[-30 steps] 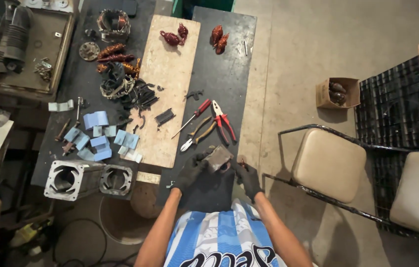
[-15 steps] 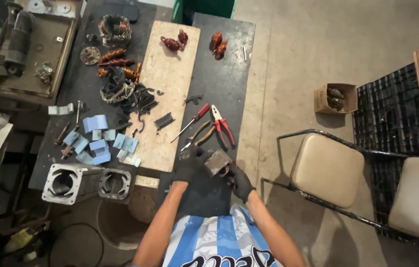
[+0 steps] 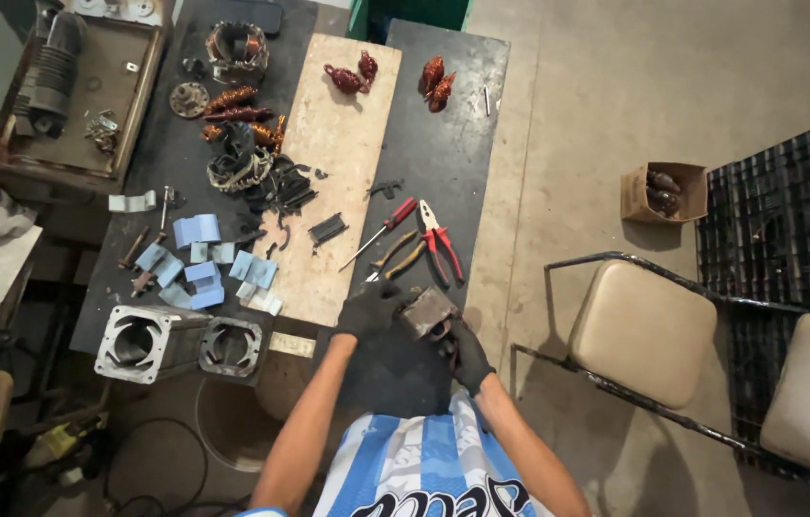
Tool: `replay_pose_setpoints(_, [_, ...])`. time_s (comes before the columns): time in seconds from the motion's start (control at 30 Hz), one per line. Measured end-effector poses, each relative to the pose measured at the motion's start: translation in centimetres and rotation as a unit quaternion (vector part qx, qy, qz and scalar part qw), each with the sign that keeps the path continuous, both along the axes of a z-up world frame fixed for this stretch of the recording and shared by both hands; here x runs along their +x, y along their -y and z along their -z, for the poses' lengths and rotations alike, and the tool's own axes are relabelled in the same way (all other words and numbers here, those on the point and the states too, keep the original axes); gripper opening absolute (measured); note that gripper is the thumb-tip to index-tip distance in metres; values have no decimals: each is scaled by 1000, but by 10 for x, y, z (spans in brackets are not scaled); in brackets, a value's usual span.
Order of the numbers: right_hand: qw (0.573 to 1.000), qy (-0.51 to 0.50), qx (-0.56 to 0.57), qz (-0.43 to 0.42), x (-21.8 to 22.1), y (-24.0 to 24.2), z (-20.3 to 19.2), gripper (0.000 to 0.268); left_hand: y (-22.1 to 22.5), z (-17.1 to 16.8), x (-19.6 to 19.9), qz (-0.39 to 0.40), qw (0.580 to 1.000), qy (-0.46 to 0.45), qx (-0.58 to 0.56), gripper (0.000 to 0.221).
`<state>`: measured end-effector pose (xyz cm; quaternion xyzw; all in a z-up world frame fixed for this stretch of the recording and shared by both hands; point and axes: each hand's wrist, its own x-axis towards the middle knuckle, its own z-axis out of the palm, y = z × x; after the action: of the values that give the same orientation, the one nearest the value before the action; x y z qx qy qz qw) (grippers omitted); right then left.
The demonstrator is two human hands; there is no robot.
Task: Disassembling and inspecting electric motor components on a workbench
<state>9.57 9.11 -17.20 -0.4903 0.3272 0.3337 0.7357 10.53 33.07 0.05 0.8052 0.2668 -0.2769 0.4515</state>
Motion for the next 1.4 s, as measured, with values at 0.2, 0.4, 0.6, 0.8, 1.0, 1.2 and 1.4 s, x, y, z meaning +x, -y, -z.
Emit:
replay_pose_setpoints(0.2, [1000,13,-4,0,-3,-4,-19,21,17,16,-9,-78,993,56,-70,37])
replay_pose_setpoints(0.4, [997,45,-41,-58,-7,-17,-127,20,7,52,-29,-115,983,130,-52,36])
replay_pose_setpoints(0.6, [969,116,-140,-165,-25,43,-70,29,9,90,-31,-122,985,92,-74,43])
replay_pose_setpoints(0.8, [925,110,-249,-264,-59,135,-85,27,21,66,-62,-89,995,35,-42,72])
replay_pose_setpoints(1.0, [942,179,-258,-120,-84,178,-146,18,55,222,-135,98,937,236,236,95])
replay_pose_setpoints(1.2, [950,132,-281,-24,-74,136,-164,26,126,43,-111,31,999,4,-42,70])
replay_pose_setpoints(1.4, [942,169,-279,-77,-51,102,-217,24,102,-32,-79,190,776,597,74,34])
